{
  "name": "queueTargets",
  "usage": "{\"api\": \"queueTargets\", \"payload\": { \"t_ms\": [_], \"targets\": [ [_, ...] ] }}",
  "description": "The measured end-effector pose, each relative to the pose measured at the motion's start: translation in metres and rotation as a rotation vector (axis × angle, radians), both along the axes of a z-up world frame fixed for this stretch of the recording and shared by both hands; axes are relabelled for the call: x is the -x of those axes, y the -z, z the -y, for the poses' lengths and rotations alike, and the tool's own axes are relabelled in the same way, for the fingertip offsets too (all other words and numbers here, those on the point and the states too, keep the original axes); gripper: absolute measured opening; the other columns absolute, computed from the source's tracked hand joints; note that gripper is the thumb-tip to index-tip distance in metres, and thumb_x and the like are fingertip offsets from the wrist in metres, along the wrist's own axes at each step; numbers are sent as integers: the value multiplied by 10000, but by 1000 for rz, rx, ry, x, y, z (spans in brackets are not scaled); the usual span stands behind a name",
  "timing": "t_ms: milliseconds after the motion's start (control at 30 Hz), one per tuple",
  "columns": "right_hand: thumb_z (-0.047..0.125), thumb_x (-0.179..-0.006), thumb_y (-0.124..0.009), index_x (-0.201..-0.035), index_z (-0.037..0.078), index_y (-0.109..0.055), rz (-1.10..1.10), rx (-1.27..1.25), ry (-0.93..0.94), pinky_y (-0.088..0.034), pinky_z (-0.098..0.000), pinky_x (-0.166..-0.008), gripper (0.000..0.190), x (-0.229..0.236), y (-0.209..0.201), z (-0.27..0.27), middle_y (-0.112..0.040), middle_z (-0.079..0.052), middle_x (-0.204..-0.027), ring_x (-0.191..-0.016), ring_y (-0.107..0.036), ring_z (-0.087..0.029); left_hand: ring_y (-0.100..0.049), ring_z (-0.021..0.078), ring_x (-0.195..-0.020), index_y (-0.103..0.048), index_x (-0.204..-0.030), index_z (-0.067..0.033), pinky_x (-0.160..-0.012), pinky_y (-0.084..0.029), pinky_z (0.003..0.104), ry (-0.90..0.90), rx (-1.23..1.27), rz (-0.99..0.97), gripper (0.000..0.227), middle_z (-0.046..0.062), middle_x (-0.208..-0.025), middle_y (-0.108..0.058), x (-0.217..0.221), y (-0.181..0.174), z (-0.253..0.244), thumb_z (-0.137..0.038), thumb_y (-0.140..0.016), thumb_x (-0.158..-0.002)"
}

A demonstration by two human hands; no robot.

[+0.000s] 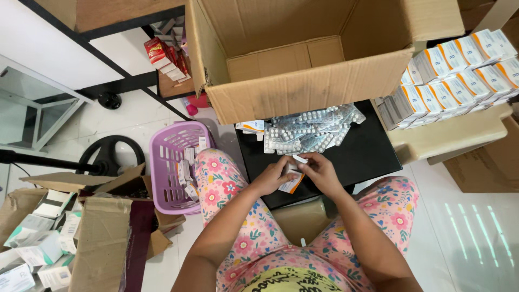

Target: The person sits on a low stool and repeatedly picks up small white boxes and blister packs of pills. They open the boxes, remove the blister packs, and place them into a large cardboard box. Empty boxes are discarded into a purple basket.

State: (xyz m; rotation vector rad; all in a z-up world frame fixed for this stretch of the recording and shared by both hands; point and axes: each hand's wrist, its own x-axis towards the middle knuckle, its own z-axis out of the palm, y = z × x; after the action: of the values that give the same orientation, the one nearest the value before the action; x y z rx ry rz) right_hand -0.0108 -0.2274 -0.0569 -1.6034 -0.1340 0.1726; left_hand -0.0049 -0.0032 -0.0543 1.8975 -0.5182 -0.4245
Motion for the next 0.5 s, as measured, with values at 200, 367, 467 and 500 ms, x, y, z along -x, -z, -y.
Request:
{"api": "queueTargets", "payload": {
  "t_ms": [200, 367, 467, 500],
  "targets": [
    [66, -924, -743, -991, -12, -699, 76, 112, 40, -552, -241, -720, 112, 6, -15, -3, -694, -35, -911, -816, -662, -74, -623, 226, -744, -267, -1255, -76, -710, -541, 374, -24, -38, 31, 626, 154, -853, -614, -2, 12, 0, -402, -718, -970],
    [57, -888, -764, -970, 11, -710, 134, 204, 8, -558, -268, -698, 109, 5, -35, -3, -695, -61, -907, -781, -677, -110, -590, 197, -729, -271, -1237, -83, -676, -531, 374, -6, -28, -2, 617, 127, -840, -594, -1, 12, -2, -395, -724, -958],
    [45, -873, -776, -959, 21, -724, 249, 286, -69, -551, -284, -688, 104, 8, -43, -2, -679, -87, -929, -773, -686, -153, -554, 195, -746, -273, -1236, -79, -685, -522, 370, 9, -16, -23, 597, 136, -868, -597, 0, 12, -3, -395, -714, -986],
    [45, -881, -766, -964, 24, -722, 269, 284, -96, -556, -286, -695, 97, 9, -45, -2, -678, -93, -951, -798, -693, -165, -558, 189, -767, -268, -1238, -76, -698, -525, 365, 23, 27, -19, 592, 131, -910, -615, -1, 12, -4, -386, -708, -992]
  ]
}}
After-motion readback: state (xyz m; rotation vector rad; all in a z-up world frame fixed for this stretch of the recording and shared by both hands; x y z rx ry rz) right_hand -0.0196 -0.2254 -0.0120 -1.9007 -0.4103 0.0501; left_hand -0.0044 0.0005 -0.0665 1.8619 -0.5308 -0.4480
